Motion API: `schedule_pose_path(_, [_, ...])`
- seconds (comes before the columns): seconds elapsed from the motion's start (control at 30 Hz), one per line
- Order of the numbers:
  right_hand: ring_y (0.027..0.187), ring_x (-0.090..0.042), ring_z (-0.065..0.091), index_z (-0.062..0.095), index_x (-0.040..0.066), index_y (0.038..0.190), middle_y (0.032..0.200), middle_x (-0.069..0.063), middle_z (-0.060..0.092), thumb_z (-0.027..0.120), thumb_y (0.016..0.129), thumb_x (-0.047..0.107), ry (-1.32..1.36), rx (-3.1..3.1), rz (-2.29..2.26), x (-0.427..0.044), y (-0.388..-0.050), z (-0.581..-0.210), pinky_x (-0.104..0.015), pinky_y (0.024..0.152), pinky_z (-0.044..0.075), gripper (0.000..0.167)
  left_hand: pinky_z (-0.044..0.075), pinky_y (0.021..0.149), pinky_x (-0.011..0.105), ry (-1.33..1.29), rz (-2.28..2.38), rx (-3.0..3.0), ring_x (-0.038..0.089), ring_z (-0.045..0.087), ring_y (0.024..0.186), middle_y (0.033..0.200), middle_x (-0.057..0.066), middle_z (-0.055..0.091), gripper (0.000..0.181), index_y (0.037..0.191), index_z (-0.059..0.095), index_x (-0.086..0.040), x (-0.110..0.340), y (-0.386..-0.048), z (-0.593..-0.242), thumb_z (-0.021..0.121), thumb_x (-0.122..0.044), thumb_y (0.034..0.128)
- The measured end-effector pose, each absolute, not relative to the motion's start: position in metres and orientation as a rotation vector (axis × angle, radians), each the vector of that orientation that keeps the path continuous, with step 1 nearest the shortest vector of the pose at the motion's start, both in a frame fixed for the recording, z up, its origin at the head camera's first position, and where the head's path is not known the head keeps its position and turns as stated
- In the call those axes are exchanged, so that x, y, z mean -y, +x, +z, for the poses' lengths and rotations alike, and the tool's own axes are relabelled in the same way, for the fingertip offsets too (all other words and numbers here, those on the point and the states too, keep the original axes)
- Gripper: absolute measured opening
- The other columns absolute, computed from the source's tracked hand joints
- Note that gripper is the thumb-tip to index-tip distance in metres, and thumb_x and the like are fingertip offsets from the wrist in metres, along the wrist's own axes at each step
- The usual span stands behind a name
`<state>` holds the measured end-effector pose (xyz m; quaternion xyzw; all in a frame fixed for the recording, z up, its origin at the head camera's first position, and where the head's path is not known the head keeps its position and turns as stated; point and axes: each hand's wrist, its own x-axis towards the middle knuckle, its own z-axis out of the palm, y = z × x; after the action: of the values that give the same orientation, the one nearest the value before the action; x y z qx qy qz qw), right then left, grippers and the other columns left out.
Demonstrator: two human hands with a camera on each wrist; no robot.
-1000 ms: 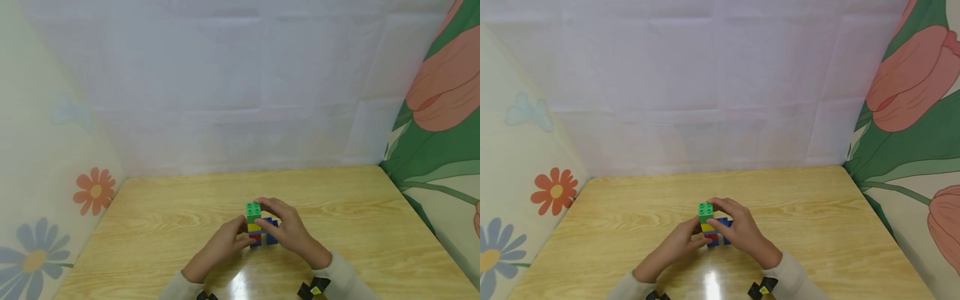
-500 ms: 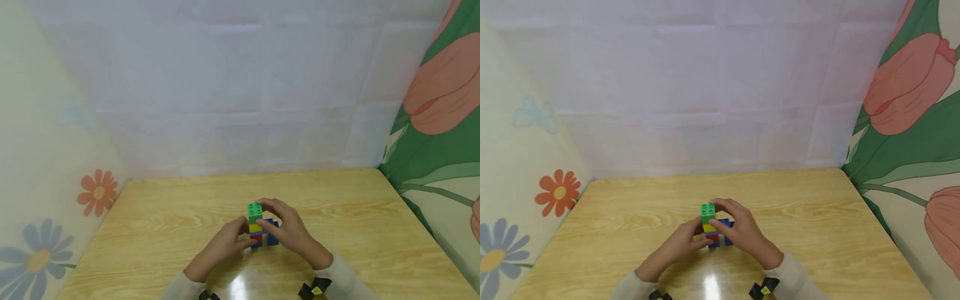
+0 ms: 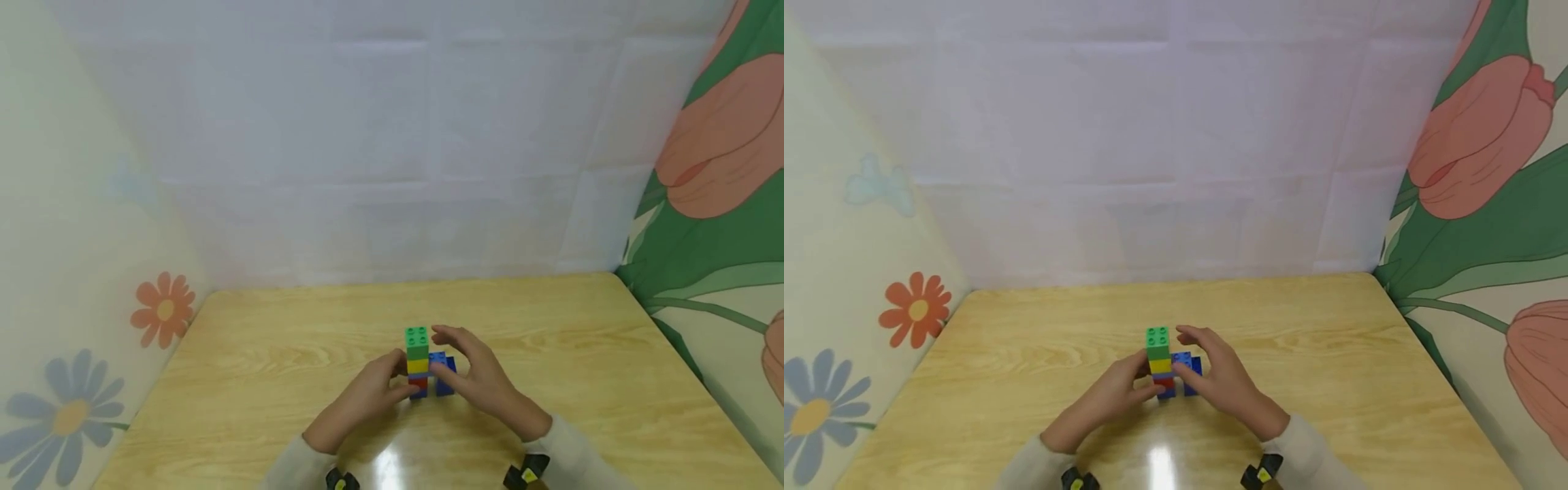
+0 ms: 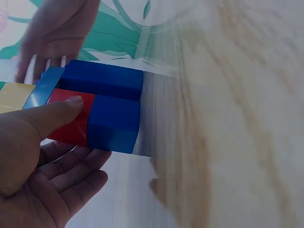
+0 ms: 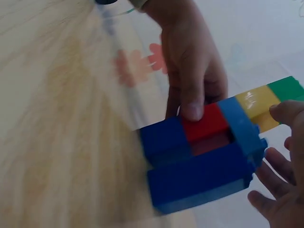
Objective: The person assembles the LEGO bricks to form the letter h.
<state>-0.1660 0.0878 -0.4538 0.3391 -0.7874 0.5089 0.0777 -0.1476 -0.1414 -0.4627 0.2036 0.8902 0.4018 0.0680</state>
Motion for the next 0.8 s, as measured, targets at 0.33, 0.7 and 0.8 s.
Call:
schedule_pose_path(0.33, [0.11, -0.017, 0.057, 0.057, 0.01, 0.119, 0.117, 0.002, 0.056, 0.074, 0.087, 0.011, 0.913, 2.444, 1.425, -0.098, -0.163, -0.472, -0.039, 0.09, 0.053, 0.036, 0.048, 0.097, 0.038, 0.566, 1.259, -2.741, 0.024, 0.06, 0.112, 0.122, 0.008, 0.059, 0.043, 0.129, 0.048, -0.006, 0.147, -0.142, -0.458, 0.066, -0.024, 0.0945])
schedule_pose_path(0.7, [0.107, -0.017, 0.06, 0.056, 0.014, 0.114, 0.113, 0.002, 0.057, 0.069, 0.091, 0.01, 0.774, 2.48, 1.499, -0.086, -0.156, -0.476, -0.03, 0.085, 0.055, 0.027, 0.054, 0.087, 0.032, 0.501, 1.357, -2.73, 0.024, 0.064, 0.107, 0.119, 0.012, 0.064, 0.031, 0.125, 0.053, -0.005, 0.149, -0.143, -0.457, 0.061, -0.02, 0.0981])
schedule_pose_path(0.8, [0.106, -0.016, 0.061, 0.057, 0.014, 0.116, 0.114, 0.002, 0.058, 0.067, 0.093, 0.012, 0.721, 2.487, 1.497, -0.084, -0.159, -0.477, -0.027, 0.083, 0.055, 0.025, 0.055, 0.084, 0.031, 0.456, 1.366, -2.757, 0.024, 0.066, 0.105, 0.116, 0.013, 0.066, 0.029, 0.12, 0.055, -0.004, 0.146, -0.144, -0.457, 0.06, -0.022, 0.0987])
